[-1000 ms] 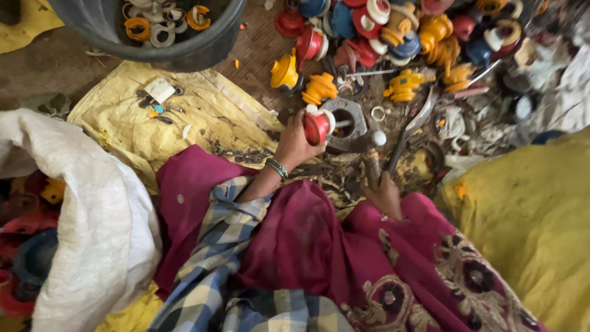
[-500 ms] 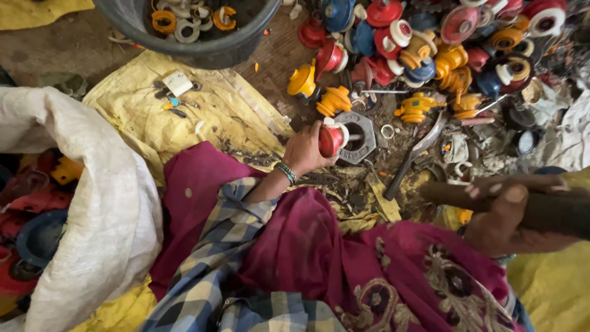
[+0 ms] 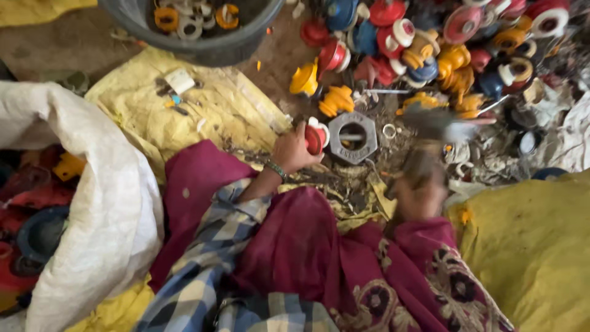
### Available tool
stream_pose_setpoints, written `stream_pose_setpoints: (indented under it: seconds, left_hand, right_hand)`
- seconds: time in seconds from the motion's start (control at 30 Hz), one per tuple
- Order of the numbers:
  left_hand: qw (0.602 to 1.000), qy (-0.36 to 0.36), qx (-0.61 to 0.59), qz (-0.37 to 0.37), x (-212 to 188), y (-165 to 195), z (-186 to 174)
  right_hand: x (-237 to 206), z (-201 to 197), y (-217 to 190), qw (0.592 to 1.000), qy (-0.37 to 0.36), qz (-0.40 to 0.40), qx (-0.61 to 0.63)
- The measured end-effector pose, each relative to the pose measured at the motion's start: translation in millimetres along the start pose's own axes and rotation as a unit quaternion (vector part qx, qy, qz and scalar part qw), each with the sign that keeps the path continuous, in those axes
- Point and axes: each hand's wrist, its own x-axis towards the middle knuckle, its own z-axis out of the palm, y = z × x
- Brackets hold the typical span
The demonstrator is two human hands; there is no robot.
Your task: The person sits on the floor and uses a hammer to strike colorful plastic components placed in a metal jig, breaking them apart. The person handles the parts one at a time, striking them repeatedly until they separate, then sets the pieces aside.
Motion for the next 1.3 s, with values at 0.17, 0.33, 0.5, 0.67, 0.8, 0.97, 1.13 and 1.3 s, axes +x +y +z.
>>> stream_pose_setpoints:
  seconds: [0.17,0.33,0.5,0.67,0.8,0.97,1.13,1.3]
  left_hand:
    - [0.982,0.114,-0.073,0.132,5.2,7.1,14.4]
    - [0.995,0.028,-0.058,0.073,8.6,20.2,22.2]
    - [0.996,0.025,-0.031,0.074,6.7,17.8,22.9]
    - [0.991,0.064,-0.046,0.108,7.2,15.7,24.0]
    - [0.991,0.067,-0.039,0.108,7.6,18.7,23.1]
    - [0.991,0.087,-0.060,0.084,6.6,18.2,12.9]
    - [0.993,0.070,-0.040,0.084,1.6,15.5,9.9]
    - [0.995,0.053,0.002,0.082,4.9,13.9,14.6]
  right_hand:
    - [26.7,-72.4,-43.1,0.942,0.163,-0.034,0.290]
    - [21.5,-98.5,-69.8,0.928,0.190,-0.096,0.306]
    - [4.6,-86.4,-67.5,0.920,0.176,-0.061,0.346]
    - [4.4,-65.9,-37.1,0.983,0.101,-0.048,0.145]
    - [2.1,26.3,-5.4,0.945,-0.121,-0.063,-0.297]
    - [-13.8,61.7,31.0,0.957,-0.219,0.174,-0.077]
    - [2.5,-14.4,-2.5,0.968,-0.005,0.206,0.142]
    - [36.3,-89.3,-40.2,0.919,0.223,-0.121,0.301]
